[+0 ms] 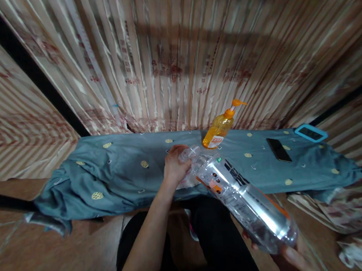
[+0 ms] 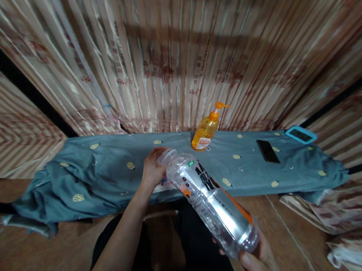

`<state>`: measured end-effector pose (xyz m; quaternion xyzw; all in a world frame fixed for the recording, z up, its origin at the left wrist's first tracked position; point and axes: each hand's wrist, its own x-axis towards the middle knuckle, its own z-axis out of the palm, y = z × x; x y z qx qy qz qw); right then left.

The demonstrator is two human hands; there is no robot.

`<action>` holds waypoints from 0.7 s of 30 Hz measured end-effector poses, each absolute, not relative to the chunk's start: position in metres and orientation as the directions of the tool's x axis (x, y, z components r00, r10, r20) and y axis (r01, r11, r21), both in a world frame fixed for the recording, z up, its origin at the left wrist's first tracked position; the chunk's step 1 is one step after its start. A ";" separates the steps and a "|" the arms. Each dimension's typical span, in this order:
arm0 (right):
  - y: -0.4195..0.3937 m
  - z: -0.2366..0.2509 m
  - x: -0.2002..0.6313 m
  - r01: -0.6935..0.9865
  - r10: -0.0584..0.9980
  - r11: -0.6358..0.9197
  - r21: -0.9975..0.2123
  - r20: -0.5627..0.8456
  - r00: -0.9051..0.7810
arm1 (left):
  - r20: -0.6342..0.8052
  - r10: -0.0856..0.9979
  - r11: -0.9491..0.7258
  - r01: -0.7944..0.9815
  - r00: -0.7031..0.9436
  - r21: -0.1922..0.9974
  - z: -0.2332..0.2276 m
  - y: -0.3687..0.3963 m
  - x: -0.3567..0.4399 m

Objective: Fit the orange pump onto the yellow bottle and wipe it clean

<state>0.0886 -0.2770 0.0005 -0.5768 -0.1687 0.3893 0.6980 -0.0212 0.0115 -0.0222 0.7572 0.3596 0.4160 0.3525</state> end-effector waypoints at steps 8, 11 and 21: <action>-0.282 -0.010 0.094 -0.333 0.746 0.035 -0.942 -0.197 0.636 | 0.354 0.840 -0.483 0.268 0.410 0.834 -0.022 0.012 -0.016; -0.282 -0.010 0.096 -0.330 0.758 0.012 -0.944 -0.206 0.619 | 0.310 0.858 -0.454 0.323 0.408 0.831 -0.020 0.010 -0.015; -0.283 -0.010 0.098 -0.346 0.766 0.004 -0.938 -0.219 0.604 | 0.240 0.871 -0.423 0.407 0.428 0.809 -0.010 0.005 -0.015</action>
